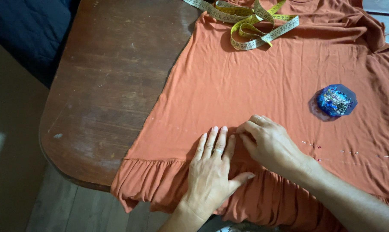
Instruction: The person pins the hem of an orange sleeveless top to a wooden table using straight pins from a blue pincushion. The hands repeatedly pick up pins and insert them into the fabric along the ruffled edge.
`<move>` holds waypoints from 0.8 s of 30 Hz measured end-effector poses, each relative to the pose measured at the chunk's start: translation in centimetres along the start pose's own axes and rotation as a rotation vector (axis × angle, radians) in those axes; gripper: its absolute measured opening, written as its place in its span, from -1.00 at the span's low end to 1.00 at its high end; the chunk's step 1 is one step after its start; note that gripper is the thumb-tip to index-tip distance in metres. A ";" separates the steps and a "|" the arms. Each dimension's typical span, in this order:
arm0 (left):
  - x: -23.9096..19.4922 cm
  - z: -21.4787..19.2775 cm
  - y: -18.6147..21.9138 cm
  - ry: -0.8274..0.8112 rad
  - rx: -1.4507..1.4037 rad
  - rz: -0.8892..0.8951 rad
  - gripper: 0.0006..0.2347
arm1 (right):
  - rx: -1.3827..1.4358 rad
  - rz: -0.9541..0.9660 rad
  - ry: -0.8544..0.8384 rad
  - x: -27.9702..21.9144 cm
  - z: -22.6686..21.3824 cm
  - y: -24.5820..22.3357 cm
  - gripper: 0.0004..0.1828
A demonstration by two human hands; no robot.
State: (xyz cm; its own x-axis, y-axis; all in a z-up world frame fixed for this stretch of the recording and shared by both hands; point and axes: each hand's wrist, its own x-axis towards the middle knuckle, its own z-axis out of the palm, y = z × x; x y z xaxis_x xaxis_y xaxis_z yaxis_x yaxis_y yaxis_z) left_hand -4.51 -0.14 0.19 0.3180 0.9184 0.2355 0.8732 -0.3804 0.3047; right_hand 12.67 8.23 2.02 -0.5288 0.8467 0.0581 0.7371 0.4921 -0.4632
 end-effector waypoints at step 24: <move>0.0 -0.4 0.0 0.002 -0.051 0.013 -0.20 | 0.038 -0.009 0.029 0.3 0.3 -0.1 -0.89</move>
State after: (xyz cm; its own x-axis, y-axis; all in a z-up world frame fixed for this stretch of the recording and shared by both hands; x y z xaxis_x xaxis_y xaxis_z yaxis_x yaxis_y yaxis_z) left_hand -4.69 -0.19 0.55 0.3283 0.9132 0.2416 0.8491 -0.3974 0.3480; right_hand 12.29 8.41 1.82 -0.5226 0.8480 0.0877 0.7156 0.4923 -0.4955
